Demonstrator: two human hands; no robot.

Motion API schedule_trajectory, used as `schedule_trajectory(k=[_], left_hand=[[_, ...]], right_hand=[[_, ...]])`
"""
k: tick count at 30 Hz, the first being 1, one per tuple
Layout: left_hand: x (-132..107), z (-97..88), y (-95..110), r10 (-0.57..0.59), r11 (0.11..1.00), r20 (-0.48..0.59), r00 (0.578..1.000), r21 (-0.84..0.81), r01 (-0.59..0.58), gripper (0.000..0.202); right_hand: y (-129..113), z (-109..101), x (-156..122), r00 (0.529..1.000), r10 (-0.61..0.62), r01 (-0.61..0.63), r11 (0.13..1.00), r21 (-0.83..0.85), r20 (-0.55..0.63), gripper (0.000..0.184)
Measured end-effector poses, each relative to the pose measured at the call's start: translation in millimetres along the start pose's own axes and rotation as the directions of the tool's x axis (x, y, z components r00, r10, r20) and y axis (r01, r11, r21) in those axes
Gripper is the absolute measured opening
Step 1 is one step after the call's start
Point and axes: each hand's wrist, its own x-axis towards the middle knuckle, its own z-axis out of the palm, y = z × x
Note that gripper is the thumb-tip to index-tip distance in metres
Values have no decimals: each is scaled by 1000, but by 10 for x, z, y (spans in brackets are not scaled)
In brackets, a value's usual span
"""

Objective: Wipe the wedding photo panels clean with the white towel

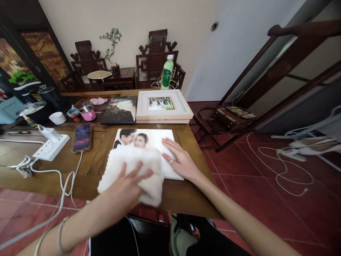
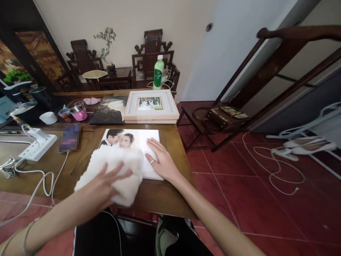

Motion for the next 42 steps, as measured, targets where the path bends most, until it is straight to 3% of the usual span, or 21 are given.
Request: schedule_trajectory(k=[2, 5, 8, 14, 19, 23, 27, 31, 34, 38, 42], left_hand=[[-106, 44, 176, 57, 998, -37, 998, 41, -55, 17], [-72, 37, 150, 90, 994, -56, 994, 63, -86, 18], [166, -41, -129, 39, 998, -57, 998, 49, -36, 23], [788, -161, -734, -67, 997, -162, 984, -60, 58, 27], [1056, -114, -936, -117, 988, -280, 953, -131, 83, 27], [997, -111, -791, -125, 992, -249, 960, -57, 114, 28], [699, -102, -379, -84, 994, -188, 978, 47, 95, 31], [323, -4, 77, -6, 988, -141, 990, 151, 28, 18], [138, 41, 257, 82, 978, -161, 984, 202, -48, 15], [161, -47, 154, 99, 983, -175, 980, 173, -68, 23], [489, -174, -228, 46, 996, -162, 986, 80, -33, 24]], right_hand=[[4, 4, -1, 1000, -8, 8, 1000, -1, -2, 46], [7, 5, -2, 1000, -14, 14, 1000, -5, -1, 46], [5, 0, -1, 1000, -7, 7, 1000, -14, 8, 47], [7, -8, 4, 1000, -7, 7, 1000, 20, -3, 46], [2, -12, 8, 1000, 4, -4, 1000, 15, 5, 46], [-9, -17, 10, 1000, 8, -8, 1000, 19, -4, 47], [7, -13, 7, 1000, -7, 7, 1000, 7, 0, 47], [25, -9, 3, 1000, -12, 12, 1000, 0, 7, 47], [29, -10, 2, 1000, -26, 26, 1000, 11, 0, 46], [33, -13, 1, 1000, -26, 26, 999, 23, 5, 46], [28, -15, 1, 1000, 10, -10, 1000, 27, 5, 45]])
